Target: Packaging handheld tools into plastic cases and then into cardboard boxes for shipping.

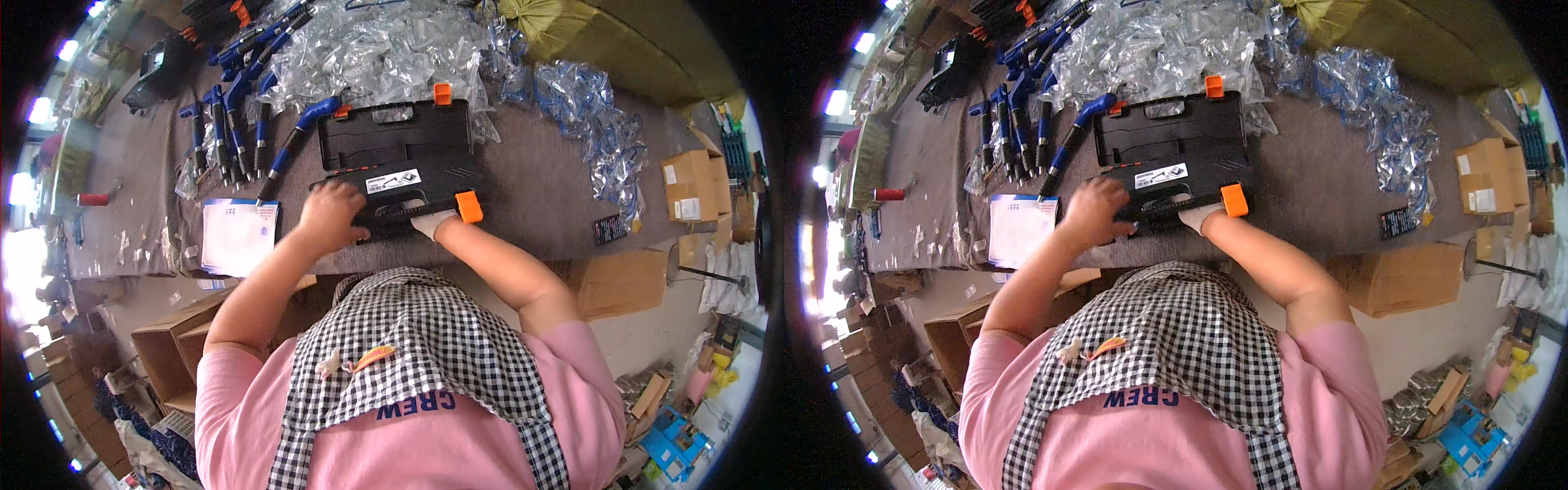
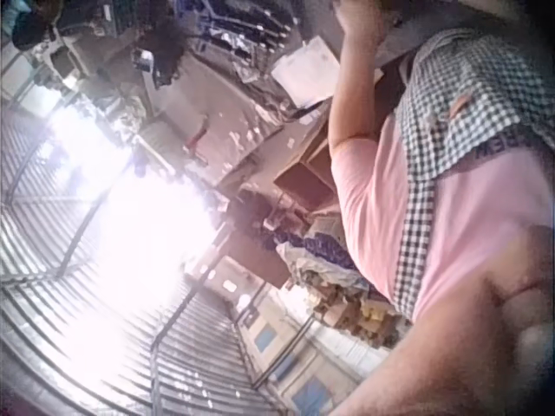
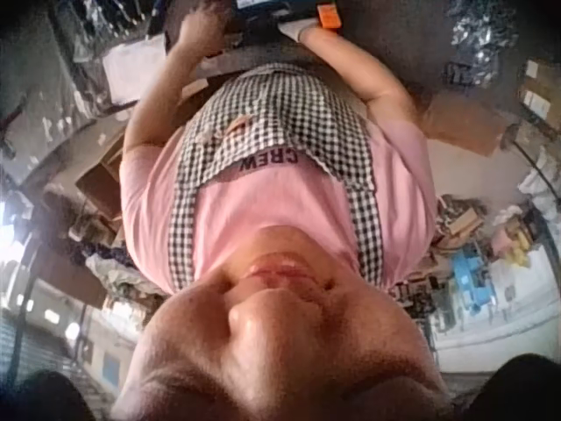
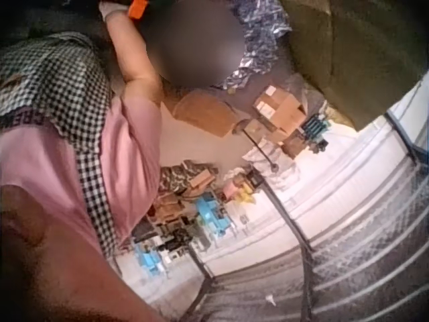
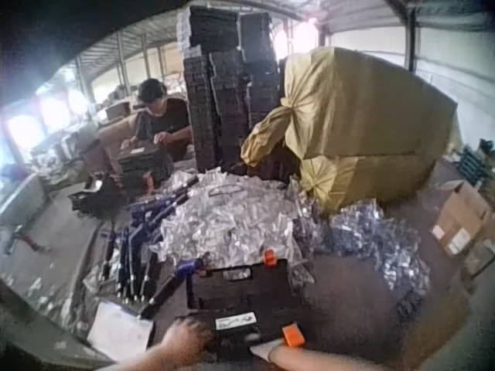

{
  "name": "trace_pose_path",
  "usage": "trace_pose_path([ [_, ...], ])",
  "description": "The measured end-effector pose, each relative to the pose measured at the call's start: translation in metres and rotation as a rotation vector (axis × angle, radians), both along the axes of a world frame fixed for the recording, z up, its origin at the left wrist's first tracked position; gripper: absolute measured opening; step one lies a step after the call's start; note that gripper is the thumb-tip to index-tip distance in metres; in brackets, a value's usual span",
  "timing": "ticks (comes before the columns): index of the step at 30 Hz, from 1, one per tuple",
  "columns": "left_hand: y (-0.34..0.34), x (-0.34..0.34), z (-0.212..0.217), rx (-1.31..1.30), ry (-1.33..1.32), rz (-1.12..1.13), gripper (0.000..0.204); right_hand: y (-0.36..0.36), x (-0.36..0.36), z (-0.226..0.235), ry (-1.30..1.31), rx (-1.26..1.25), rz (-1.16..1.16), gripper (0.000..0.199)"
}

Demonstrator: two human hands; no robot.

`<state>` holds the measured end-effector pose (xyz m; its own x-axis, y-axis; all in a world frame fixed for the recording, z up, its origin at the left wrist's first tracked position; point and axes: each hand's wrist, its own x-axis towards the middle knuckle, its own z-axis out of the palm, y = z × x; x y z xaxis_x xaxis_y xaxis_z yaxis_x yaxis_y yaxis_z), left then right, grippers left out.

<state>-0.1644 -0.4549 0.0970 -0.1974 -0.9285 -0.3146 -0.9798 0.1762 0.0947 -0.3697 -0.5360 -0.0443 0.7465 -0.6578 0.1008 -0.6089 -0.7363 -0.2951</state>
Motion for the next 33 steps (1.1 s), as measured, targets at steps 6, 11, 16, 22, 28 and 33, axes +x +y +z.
trace_pose_path([
  [6,0.047,-0.004,-0.058,-0.381,0.127,0.060,0.058,0.005,-0.024,-0.003,-0.056,0.150,-0.179,0.043],
  [11,0.060,-0.012,-0.077,-0.333,0.131,0.127,0.057,0.011,-0.052,0.006,-0.095,-0.017,-0.350,0.050],
  [16,0.090,-0.020,-0.105,-0.469,0.143,0.151,0.065,0.038,-0.173,0.044,0.197,0.009,0.133,0.034],
  [22,0.102,-0.009,-0.078,-0.346,0.429,0.282,0.075,-0.020,-0.109,0.116,-0.079,-0.057,0.085,0.082],
  [28,0.062,-0.008,-0.066,-0.125,-0.085,0.177,0.108,-0.019,-0.067,0.085,0.648,0.081,0.173,0.102],
  [33,0.051,0.005,-0.071,-0.112,0.011,0.112,0.107,-0.022,-0.069,0.072,0.555,0.034,0.140,0.086],
])
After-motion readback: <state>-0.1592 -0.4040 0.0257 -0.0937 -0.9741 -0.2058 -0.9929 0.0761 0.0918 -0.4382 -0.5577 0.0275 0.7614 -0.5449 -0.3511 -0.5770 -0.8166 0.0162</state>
